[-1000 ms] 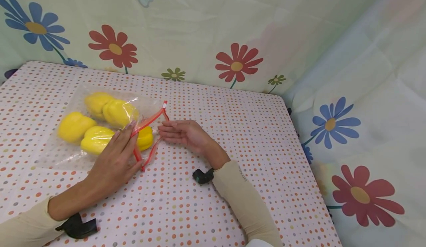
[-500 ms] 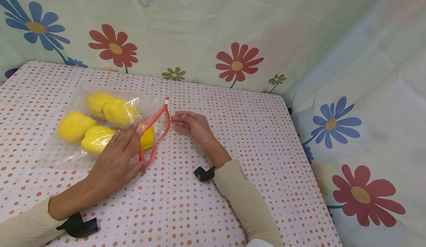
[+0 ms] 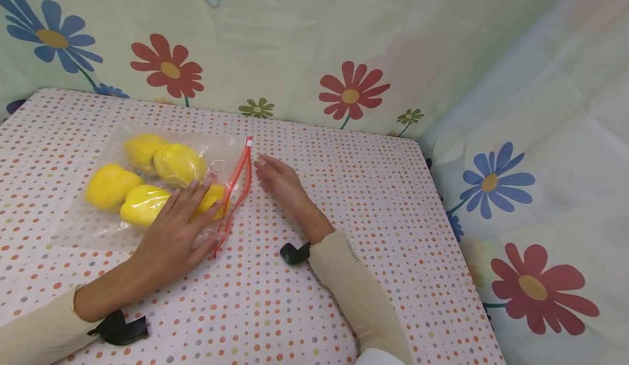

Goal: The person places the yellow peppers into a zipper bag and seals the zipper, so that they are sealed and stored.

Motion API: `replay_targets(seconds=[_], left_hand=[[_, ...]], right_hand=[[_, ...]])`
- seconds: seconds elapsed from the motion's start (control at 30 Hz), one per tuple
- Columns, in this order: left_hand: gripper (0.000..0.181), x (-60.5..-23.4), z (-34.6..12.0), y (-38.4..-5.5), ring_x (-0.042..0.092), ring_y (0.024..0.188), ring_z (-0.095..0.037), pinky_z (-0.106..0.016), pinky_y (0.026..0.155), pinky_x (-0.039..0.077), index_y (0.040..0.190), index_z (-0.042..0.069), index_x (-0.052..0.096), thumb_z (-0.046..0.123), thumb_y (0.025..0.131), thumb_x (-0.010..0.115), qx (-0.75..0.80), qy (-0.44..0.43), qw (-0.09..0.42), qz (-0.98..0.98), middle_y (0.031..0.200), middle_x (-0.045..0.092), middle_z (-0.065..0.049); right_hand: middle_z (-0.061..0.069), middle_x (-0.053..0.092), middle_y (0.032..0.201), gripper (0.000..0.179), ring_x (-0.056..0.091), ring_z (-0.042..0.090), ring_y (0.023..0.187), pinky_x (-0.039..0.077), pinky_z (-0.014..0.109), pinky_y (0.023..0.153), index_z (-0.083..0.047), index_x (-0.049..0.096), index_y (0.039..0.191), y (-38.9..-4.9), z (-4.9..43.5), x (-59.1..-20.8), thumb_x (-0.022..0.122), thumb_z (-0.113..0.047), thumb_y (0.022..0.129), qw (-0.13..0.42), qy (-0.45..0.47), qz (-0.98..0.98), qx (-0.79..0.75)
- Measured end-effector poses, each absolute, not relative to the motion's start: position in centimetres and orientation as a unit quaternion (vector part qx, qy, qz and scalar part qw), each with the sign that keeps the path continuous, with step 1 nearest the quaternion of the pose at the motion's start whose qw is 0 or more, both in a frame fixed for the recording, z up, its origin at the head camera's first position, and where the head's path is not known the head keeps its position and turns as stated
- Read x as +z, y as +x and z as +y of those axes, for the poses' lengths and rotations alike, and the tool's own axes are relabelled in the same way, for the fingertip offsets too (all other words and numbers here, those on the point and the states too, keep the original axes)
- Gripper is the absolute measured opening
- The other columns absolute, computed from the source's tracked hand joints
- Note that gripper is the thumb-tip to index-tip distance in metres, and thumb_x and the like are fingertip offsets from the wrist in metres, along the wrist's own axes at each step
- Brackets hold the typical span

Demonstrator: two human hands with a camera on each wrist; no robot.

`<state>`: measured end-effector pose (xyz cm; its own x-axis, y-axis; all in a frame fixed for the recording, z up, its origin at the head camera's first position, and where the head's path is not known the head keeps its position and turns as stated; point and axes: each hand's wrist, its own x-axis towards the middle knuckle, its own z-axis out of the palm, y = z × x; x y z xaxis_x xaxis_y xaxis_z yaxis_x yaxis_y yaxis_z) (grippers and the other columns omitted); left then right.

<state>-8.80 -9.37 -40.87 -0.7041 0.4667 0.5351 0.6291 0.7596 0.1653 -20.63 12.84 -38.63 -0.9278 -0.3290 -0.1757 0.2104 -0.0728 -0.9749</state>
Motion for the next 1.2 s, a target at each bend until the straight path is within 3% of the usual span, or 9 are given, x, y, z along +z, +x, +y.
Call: replay_targets(seconds=[0.17, 0.27, 0.4, 0.6, 0.8, 1.0, 1.2], left_hand=[[0.05, -40.0, -8.7, -9.1, 0.028, 0.138, -0.044, -0.061, 0.11, 0.02, 0.123, 0.002, 0.065, 0.036, 0.086, 0.065, -0.15, -0.299, 0.249, -0.909, 0.146, 0.039, -0.027], [0.042, -39.0, -8.5, -9.8, 0.041, 0.13, -0.043, -0.062, 0.108, 0.024, 0.114, 0.002, 0.069, 0.033, 0.086, 0.068, -0.159, -0.293, 0.257, -0.907, 0.134, 0.052, -0.025], [0.036, -36.7, -8.8, -11.7, 0.054, 0.117, -0.038, -0.061, 0.105, 0.03, 0.109, 0.001, 0.07, 0.029, 0.087, 0.069, -0.189, -0.284, 0.231, -0.911, 0.119, 0.063, -0.02], [0.035, -33.4, -9.7, -16.9, 0.054, 0.119, -0.037, -0.053, 0.103, 0.038, 0.116, -0.002, 0.068, 0.023, 0.093, 0.062, -0.25, -0.256, 0.125, -0.925, 0.123, 0.063, -0.02], [0.041, -31.5, -9.8, -21.7, 0.046, 0.129, -0.035, -0.05, 0.107, 0.035, 0.131, -0.003, 0.057, 0.024, 0.1, 0.049, -0.284, -0.216, -0.018, -0.934, 0.134, 0.056, -0.018], [0.046, -30.7, -9.2, -25.0, 0.042, 0.132, -0.037, -0.051, 0.107, 0.034, 0.139, -0.007, 0.046, 0.021, 0.102, 0.042, -0.274, -0.213, -0.088, -0.934, 0.141, 0.047, -0.024], [0.048, -31.0, -8.9, -27.1, 0.041, 0.132, -0.038, -0.05, 0.108, 0.034, 0.14, -0.008, 0.044, 0.022, 0.104, 0.037, -0.272, -0.199, -0.154, -0.929, 0.144, 0.044, -0.024]], right_hand=[[0.013, 0.054, 0.135, 0.052, 0.052, 0.023, 0.125, 0.041, 0.035, 0.104, -0.004, 0.039, 0.146, -21.1, 11.8, -38.5, 0.053, -0.027, 0.102, 0.171, -0.054, 0.674, -0.717], [0.013, 0.057, 0.131, 0.045, 0.055, 0.024, 0.12, 0.045, 0.035, 0.1, -0.005, 0.044, 0.143, -21.4, 11.2, -38.3, 0.052, -0.021, 0.102, 0.165, -0.049, 0.67, -0.722], [0.014, 0.058, 0.128, 0.04, 0.059, 0.026, 0.113, 0.047, 0.037, 0.097, -0.005, 0.048, 0.141, -21.7, 10.7, -38.2, 0.049, -0.014, 0.102, 0.169, -0.041, 0.66, -0.731], [0.013, 0.061, 0.123, 0.039, 0.062, 0.022, 0.1, 0.049, 0.039, 0.094, -0.006, 0.051, 0.139, -22.1, 10.5, -38.2, 0.052, -0.016, 0.101, 0.168, -0.009, 0.66, -0.732], [0.012, 0.063, 0.116, 0.038, 0.064, 0.02, 0.091, 0.052, 0.035, 0.086, -0.004, 0.053, 0.137, -22.6, 10.3, -38.4, 0.055, -0.015, 0.1, 0.167, -0.001, 0.661, -0.731], [0.012, 0.064, 0.113, 0.037, 0.064, 0.018, 0.087, 0.053, 0.029, 0.076, -0.002, 0.054, 0.134, -23.0, 10.2, -38.5, 0.057, -0.013, 0.099, 0.163, 0.008, 0.662, -0.731], [0.012, 0.064, 0.115, 0.041, 0.064, 0.019, 0.089, 0.053, 0.032, 0.081, -0.002, 0.054, 0.135, -23.4, 10.0, -38.4, 0.059, -0.018, 0.098, 0.157, 0.009, 0.67, -0.725]])
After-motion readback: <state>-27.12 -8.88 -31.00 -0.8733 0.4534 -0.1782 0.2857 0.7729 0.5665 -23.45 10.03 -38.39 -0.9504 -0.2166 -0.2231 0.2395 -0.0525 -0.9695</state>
